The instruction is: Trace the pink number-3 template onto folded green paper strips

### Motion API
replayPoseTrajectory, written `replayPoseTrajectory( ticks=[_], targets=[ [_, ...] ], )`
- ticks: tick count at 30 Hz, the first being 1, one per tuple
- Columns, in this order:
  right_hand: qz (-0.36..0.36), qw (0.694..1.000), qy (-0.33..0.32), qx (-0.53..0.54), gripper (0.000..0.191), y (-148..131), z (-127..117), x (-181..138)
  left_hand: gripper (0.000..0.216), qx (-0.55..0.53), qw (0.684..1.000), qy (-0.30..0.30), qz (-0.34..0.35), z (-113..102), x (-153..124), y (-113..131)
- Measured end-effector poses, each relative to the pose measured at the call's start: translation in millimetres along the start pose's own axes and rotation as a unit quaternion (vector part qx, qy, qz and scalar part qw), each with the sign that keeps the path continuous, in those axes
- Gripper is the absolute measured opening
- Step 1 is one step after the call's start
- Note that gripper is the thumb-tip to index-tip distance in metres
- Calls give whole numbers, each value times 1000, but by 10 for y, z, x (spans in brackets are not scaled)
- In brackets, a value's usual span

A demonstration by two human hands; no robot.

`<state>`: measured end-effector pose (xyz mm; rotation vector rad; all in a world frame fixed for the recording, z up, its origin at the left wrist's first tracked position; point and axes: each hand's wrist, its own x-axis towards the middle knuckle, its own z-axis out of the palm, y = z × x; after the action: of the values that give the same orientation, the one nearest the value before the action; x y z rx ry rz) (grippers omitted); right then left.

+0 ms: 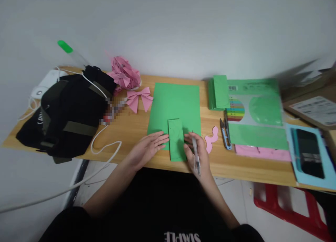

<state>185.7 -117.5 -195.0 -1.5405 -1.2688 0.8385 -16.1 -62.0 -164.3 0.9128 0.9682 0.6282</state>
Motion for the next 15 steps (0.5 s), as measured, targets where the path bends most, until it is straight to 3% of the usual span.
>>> replayPoseTrajectory(
  ticks=[5, 8, 12, 15],
  targets=[
    [46, 994, 12, 97, 35, 30, -57, 60, 48, 58, 998, 36, -4, 136, 89, 2],
    [67, 988, 9, 138, 37, 25, -50, 91, 49, 110, 994, 24, 4, 275, 125, -24],
    [57, 987, 5, 148, 34, 45, -55, 96, 34, 166, 986, -9, 21, 404, 153, -49],
    [30, 988, 56, 140, 31, 66, -150, 88, 27, 201, 978, 0, 56, 409, 240, 11]
  ],
)
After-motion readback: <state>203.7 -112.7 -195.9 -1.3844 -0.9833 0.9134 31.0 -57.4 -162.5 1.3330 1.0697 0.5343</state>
